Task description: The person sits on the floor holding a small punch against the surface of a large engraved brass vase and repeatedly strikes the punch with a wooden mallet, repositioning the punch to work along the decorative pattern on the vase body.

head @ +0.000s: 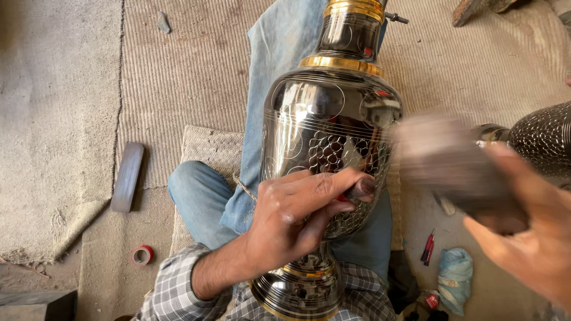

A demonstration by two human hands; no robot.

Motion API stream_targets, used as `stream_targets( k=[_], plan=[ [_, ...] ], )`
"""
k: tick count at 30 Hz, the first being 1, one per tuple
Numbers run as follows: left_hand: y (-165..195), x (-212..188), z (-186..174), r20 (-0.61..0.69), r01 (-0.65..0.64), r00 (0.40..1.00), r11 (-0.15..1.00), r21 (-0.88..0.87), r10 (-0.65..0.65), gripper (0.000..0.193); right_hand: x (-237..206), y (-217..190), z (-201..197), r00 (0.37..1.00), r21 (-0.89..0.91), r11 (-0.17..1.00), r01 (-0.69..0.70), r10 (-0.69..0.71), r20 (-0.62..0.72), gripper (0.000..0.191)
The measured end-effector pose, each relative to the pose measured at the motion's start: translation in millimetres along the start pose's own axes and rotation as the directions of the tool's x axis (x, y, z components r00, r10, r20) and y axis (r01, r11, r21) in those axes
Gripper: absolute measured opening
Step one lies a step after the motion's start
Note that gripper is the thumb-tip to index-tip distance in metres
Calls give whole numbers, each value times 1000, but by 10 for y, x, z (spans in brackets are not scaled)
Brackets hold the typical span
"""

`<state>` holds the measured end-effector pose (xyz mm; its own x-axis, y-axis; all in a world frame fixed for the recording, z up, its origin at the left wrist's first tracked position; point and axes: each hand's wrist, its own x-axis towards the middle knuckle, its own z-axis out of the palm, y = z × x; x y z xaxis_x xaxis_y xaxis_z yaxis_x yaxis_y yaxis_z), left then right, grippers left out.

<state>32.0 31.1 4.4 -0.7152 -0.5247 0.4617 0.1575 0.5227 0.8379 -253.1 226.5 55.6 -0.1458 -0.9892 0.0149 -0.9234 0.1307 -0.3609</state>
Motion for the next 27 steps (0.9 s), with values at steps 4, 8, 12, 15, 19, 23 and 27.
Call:
stream_targets(
  k=[4,8,12,15,19,23,27],
  plan=[
    [66,-64,68,-83,111,990,994,-4,-111,43,374,-171,-175,991,41,995,-95,91,101,89],
    [82,-151,175,-252,94,964,996,11,-88,31,664,-498,-367,979,44,998,47,-55,198,88],
    [78,-252,290,-373,203,905,978,-40,-203,27,841,-624,-465,945,-30,968,247,-235,227,100],
    [62,-294,335,-392,196,893,975,-106,-222,30,793,-446,-478,944,-132,973,189,-143,296,92],
    [1,-254,316,-388,182,902,982,-51,-188,41,527,-64,-384,927,-227,947,229,-141,348,96],
    [-106,-110,193,-190,-7,982,995,-98,-12,40,233,275,-232,911,-29,914,405,-401,98,70],
    [-168,2,-11,42,-57,997,989,-137,63,45,-146,710,-97,928,-157,925,346,-362,-92,38]
  ],
)
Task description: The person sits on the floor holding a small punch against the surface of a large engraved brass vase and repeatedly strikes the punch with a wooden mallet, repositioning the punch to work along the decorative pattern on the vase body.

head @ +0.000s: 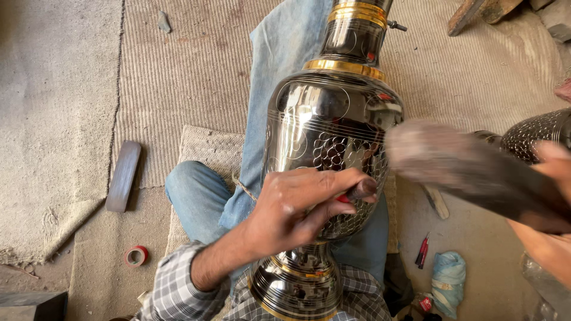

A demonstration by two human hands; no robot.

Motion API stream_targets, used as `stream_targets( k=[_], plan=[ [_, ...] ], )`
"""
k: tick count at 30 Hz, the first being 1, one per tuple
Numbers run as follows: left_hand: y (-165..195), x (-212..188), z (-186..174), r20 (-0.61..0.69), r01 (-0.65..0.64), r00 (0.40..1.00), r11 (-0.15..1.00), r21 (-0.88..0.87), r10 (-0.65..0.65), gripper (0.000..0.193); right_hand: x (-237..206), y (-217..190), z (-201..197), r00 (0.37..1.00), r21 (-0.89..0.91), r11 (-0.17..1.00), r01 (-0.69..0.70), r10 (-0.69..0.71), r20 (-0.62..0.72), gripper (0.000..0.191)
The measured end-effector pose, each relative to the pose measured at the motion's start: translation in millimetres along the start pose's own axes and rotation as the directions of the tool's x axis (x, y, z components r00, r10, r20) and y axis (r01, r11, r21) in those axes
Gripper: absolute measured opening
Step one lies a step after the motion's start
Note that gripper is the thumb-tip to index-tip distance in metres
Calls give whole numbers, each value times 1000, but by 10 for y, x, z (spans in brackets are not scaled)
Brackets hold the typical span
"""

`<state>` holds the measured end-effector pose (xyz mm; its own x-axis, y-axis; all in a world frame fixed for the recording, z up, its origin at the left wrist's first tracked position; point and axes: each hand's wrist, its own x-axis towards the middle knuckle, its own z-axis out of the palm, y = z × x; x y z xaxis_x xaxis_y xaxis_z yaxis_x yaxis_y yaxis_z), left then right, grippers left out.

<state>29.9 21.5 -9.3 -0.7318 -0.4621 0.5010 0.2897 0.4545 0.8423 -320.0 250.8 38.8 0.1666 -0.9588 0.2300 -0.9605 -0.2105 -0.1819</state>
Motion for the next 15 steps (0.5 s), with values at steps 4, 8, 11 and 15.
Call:
stream_targets(
  k=[4,8,11,15],
  plan=[
    [-36,71,-67,129,21,991,1000,-11,-20,51,-845,-280,332,586,351,560,-751,810,-38,23],
    [-109,148,-77,275,-79,957,996,-45,88,51,-932,-531,377,757,186,766,-616,640,-129,23],
    [-194,297,-50,419,-107,900,993,-51,119,49,-631,-731,498,939,85,952,-294,304,-161,28],
    [-235,484,-81,575,-169,790,977,-131,214,50,-679,-1000,865,869,219,900,-377,426,-253,19]
  ],
)
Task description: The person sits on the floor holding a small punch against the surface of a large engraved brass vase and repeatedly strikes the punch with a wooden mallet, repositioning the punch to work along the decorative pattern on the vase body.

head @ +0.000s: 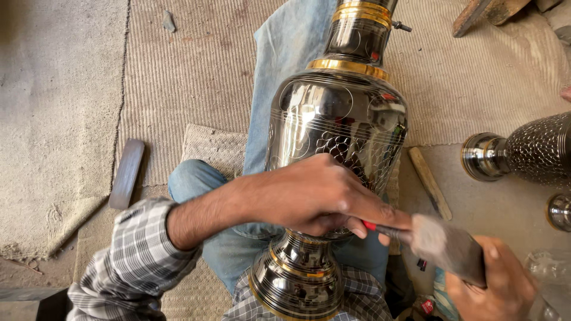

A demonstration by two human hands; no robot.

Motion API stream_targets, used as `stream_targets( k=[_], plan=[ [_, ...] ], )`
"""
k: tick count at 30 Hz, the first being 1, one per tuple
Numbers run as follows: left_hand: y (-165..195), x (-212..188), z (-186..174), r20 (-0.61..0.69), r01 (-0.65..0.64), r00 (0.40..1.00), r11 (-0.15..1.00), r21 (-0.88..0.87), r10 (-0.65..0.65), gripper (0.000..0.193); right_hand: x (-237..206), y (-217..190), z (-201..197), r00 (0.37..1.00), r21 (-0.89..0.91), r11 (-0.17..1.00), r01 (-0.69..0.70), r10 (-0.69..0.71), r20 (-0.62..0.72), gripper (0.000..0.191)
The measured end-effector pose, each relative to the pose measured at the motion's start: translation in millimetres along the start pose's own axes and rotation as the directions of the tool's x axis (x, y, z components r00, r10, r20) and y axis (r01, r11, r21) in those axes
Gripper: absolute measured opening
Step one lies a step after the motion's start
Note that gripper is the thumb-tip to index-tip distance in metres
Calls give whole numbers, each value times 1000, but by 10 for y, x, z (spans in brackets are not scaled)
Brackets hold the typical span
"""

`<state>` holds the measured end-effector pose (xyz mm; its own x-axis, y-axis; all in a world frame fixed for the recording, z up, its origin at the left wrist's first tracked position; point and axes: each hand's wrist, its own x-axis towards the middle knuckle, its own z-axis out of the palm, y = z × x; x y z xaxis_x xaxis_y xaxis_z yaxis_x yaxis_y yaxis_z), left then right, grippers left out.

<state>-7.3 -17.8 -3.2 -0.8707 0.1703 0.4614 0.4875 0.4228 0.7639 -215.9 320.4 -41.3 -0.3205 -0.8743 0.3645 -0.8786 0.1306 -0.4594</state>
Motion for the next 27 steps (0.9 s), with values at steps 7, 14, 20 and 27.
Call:
stream_targets(
  k=[7,14,20,27],
  plan=[
    [-59,164,-54,287,-109,952,994,7,103,53,-640,268,408,986,-25,997,-69,65,-156,19],
    [-117,182,-15,338,-55,935,985,-161,107,50,-532,-210,298,876,173,917,-360,396,-274,23],
    [-112,227,-61,407,-74,904,985,-159,133,54,-303,-199,215,948,294,910,-291,315,-38,35],
    [-67,228,-121,439,-68,889,985,-162,133,57,-419,-272,452,896,137,959,-247,280,-346,28]
  ],
)
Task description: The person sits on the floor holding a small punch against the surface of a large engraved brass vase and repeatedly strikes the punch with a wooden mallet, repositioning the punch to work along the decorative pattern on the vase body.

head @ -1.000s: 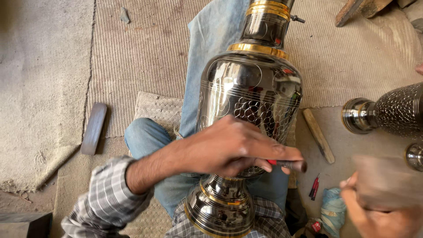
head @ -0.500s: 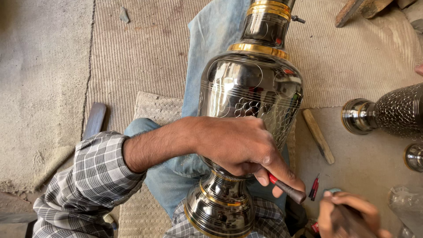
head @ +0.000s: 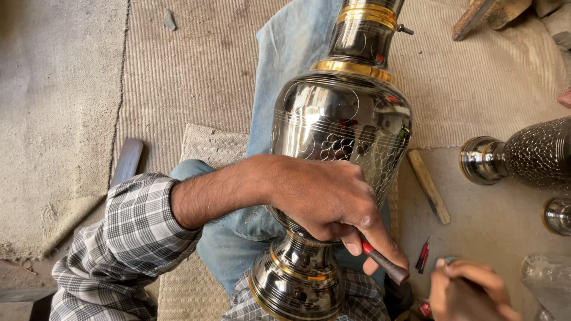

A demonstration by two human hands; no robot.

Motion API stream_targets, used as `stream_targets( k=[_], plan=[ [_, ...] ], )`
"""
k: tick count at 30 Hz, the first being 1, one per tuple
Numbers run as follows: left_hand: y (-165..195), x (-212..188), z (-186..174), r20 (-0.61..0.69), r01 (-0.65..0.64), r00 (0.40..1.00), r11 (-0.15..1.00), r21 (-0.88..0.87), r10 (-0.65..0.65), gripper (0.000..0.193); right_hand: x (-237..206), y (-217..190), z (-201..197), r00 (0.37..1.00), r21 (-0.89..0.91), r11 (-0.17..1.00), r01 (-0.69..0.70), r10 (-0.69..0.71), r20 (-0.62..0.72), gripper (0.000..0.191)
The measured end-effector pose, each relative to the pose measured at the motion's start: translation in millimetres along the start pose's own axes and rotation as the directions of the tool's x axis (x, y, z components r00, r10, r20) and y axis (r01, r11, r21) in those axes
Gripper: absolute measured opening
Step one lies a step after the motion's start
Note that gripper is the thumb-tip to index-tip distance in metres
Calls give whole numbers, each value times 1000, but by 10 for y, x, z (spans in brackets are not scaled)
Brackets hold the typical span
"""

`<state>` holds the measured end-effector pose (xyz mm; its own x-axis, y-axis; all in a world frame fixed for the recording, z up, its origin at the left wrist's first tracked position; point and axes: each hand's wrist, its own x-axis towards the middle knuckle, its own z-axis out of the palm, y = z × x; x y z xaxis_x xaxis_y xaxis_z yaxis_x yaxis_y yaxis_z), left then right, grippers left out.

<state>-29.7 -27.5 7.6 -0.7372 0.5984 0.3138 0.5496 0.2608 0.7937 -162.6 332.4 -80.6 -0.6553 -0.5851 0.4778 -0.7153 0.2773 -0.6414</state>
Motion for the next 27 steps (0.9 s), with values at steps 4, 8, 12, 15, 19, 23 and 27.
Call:
stream_targets(
  k=[4,8,12,15,19,23,27],
  plan=[
    [26,37,-12,-13,-47,999,999,0,47,56,194,113,-89,950,282,959,-30,-60,306,32],
    [18,70,-2,-107,276,955,961,-8,-275,53,77,124,-88,968,-229,956,-183,216,125,20],
    [-26,-11,-15,-268,67,961,998,14,-61,57,113,3,-140,951,-289,939,-184,245,189,23],
    [-42,-44,-6,-204,97,975,995,12,-92,54,296,-172,-190,965,7,970,-244,242,104,26],
    [-29,-94,-4,-248,35,968,998,-57,-48,63,621,-233,-348,589,-261,585,768,-485,647,29],
    [-5,-162,35,-314,23,949,1000,-4,-23,51,378,-123,-158,965,-88,987,-136,152,215,27],
    [37,-217,187,-597,38,802,999,16,-21,41,183,82,29,967,121,971,-208,186,171,42]
  ],
)
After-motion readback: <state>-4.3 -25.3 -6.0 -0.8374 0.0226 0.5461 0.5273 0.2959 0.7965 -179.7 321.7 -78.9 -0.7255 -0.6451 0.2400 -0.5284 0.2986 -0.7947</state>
